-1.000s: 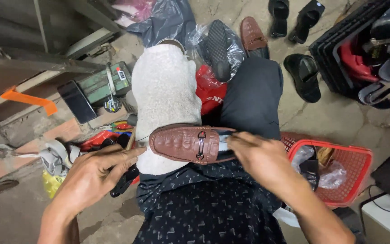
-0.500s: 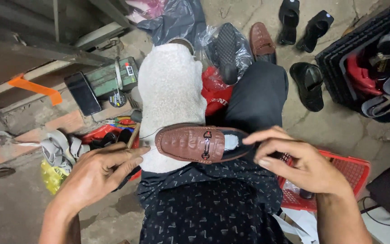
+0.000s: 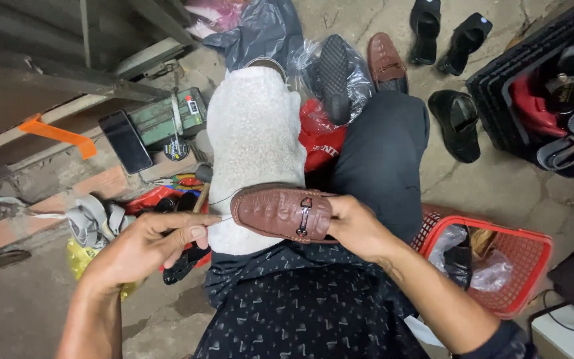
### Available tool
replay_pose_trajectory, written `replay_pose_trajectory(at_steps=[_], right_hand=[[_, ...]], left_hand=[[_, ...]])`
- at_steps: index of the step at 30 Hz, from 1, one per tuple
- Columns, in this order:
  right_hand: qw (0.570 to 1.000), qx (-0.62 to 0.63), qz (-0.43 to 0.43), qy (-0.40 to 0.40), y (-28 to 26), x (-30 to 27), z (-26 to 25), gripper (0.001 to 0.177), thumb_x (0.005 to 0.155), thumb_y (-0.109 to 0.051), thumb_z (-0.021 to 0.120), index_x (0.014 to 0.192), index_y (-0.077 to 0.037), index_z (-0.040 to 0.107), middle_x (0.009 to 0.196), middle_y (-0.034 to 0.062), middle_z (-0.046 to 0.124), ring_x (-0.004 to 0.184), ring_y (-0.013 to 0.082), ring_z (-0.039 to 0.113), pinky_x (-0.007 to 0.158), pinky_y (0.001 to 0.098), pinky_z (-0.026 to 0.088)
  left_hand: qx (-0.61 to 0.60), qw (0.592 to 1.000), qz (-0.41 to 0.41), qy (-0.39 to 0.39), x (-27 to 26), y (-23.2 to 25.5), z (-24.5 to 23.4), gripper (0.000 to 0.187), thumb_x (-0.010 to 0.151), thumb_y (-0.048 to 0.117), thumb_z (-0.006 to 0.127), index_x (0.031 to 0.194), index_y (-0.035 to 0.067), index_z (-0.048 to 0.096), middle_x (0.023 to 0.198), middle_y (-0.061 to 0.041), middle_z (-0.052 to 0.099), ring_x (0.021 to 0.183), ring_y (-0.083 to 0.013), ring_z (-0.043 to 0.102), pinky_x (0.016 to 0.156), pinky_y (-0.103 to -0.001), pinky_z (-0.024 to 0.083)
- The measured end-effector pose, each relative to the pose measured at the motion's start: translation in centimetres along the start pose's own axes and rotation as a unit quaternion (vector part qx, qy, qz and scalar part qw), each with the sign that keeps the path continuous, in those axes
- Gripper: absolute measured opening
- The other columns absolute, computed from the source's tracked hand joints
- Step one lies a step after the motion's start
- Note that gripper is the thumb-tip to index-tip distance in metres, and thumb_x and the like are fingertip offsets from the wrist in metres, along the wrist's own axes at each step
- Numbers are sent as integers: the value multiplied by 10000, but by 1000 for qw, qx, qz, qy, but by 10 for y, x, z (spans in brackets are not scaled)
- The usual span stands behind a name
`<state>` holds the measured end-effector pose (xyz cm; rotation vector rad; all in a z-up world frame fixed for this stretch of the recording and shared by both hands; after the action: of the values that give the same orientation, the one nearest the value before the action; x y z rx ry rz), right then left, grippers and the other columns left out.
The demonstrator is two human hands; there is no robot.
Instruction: Hand-sewing the sole of a leather shoe using a needle and thread.
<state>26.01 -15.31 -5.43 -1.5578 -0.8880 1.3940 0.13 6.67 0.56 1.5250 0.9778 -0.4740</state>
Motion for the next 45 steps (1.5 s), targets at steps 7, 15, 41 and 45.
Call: replay_pose_trajectory(at_steps=[7,15,41,45], right_hand=[[1000,-9,-7,3,4,11,6,224,957,-71,654,1141,-54,779,1244,11,748,1131,94,642,993,279,539],[1000,-11,-2,3,20,27,6,235,946,-54,651,1144,-53,778,1244,19,752,1131,102,650,997,284,542],[998,35,5,48,35,9,7,280,910,3,642,1150,-49,774,1243,44,762,1132,126,679,1010,298,551],[996,40,6,74,37,1,2,287,905,12,640,1151,-49,774,1243,48,763,1132,130,683,1012,300,552]], left_hand=[[-16,995,93,-18,8,9,-11,305,897,161,718,1171,85,827,784,-185,864,397,-126,570,425,-282,489],[100,989,71,-83,14,23,-19,366,930,235,620,1252,259,793,1340,60,777,1231,-99,749,1055,-242,573],[296,955,-33,6,-7,72,34,474,982,56,543,1408,243,629,438,-117,607,337,-160,389,1076,-400,566],[336,915,195,108,-4,55,40,339,1008,233,513,1309,217,669,1340,-8,696,756,-369,759,639,-530,587]])
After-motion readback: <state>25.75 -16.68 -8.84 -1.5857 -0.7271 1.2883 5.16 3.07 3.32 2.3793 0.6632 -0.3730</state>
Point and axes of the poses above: each hand's wrist, its own x-axis towards the middle knuckle, its own z-axis out of the palm, y = z × x, the point moved 2 cm from there along x, towards the middle knuckle
